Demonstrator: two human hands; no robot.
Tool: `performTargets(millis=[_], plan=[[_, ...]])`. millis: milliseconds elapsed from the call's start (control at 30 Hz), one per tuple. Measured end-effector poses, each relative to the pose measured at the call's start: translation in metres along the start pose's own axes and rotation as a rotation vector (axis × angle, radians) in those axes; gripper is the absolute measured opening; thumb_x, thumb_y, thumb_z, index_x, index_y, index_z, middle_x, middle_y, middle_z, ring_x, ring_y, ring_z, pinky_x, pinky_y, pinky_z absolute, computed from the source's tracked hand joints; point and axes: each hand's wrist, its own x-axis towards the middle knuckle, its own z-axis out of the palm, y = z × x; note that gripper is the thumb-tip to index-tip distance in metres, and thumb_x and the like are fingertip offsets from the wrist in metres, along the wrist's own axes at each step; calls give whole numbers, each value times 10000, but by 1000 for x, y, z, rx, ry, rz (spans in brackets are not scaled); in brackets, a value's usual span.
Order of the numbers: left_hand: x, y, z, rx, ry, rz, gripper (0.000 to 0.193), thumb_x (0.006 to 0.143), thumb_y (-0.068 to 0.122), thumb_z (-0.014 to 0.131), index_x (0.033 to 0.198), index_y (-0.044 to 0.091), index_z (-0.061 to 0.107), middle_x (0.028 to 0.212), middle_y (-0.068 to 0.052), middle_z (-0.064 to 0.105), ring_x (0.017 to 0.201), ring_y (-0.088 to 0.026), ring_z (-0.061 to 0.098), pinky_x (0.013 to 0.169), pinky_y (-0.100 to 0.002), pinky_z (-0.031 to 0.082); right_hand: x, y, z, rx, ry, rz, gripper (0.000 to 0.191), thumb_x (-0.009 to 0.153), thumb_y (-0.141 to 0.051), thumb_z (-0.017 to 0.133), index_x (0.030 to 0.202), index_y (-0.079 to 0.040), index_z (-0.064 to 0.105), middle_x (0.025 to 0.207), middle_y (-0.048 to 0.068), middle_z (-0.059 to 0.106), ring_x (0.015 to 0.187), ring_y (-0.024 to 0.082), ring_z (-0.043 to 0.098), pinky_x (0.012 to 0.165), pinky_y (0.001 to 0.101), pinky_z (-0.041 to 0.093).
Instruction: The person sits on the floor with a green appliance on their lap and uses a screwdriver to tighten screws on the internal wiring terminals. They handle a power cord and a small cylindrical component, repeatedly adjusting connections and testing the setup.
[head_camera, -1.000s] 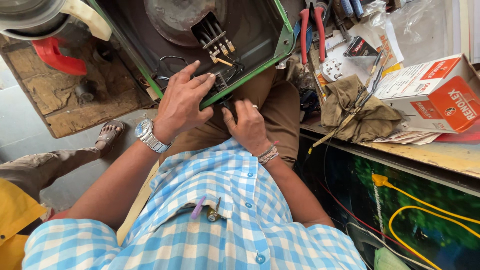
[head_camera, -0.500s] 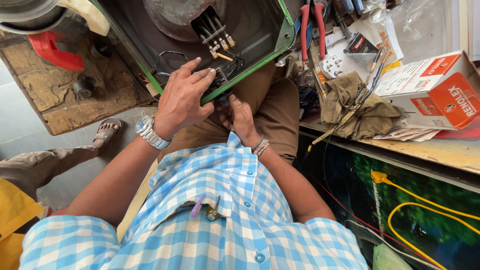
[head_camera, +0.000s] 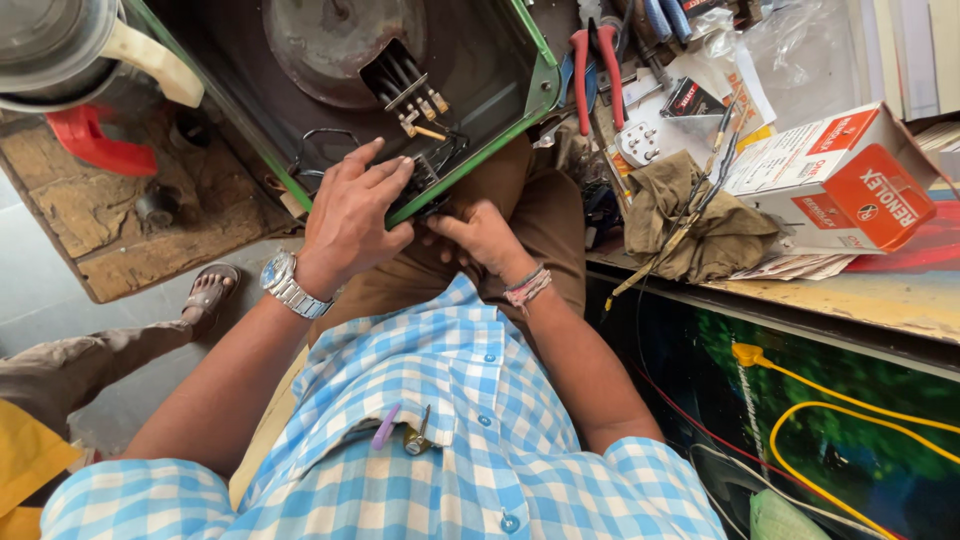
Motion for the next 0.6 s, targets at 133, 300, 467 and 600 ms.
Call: performTargets(millis=[133, 300, 467, 600], plan=[[1, -1, 0, 8, -3, 5, 702, 691, 200, 797, 1347, 0, 645, 1385, -122, 648, 1425, -345, 446, 1117, -491, 386, -9, 6, 16, -712, 400, -487, 260, 912, -221, 809, 855, -1, 683, 793, 166, 684, 660, 289, 686, 575, 353, 530], [0, 2, 0, 21, 12, 2, 687, 692, 198, 797, 1335, 1, 659, 1377, -122, 661, 1413, -351, 467, 1105, -492, 401, -23, 9, 31, -1142, 501, -627, 254, 793, -207, 799, 852, -44, 614, 829, 150, 649, 705, 342, 659, 593, 427, 537], [6, 10, -3, 42, 26, 16, 694, 669, 198, 794, 1324, 11, 666, 1357, -121, 668, 1397, -355, 486, 1082, -490, 429, -19, 13, 12, -584, 412, -331, 240, 881, -288, 742, 929, -90, 616, 853, 102, 672, 750, 266, 663, 621, 379, 552], [8, 16, -1, 57, 15, 3, 688, 682, 208, 797, 1330, 21, 663, 1359, -118, 668, 1397, -346, 493, 1066, -491, 436, -10, 35, -7, 778, -144, 244, 241, 1001, -354, 629, 1058, -121, 642, 869, 93, 688, 692, 156, 650, 462, 228, 501]])
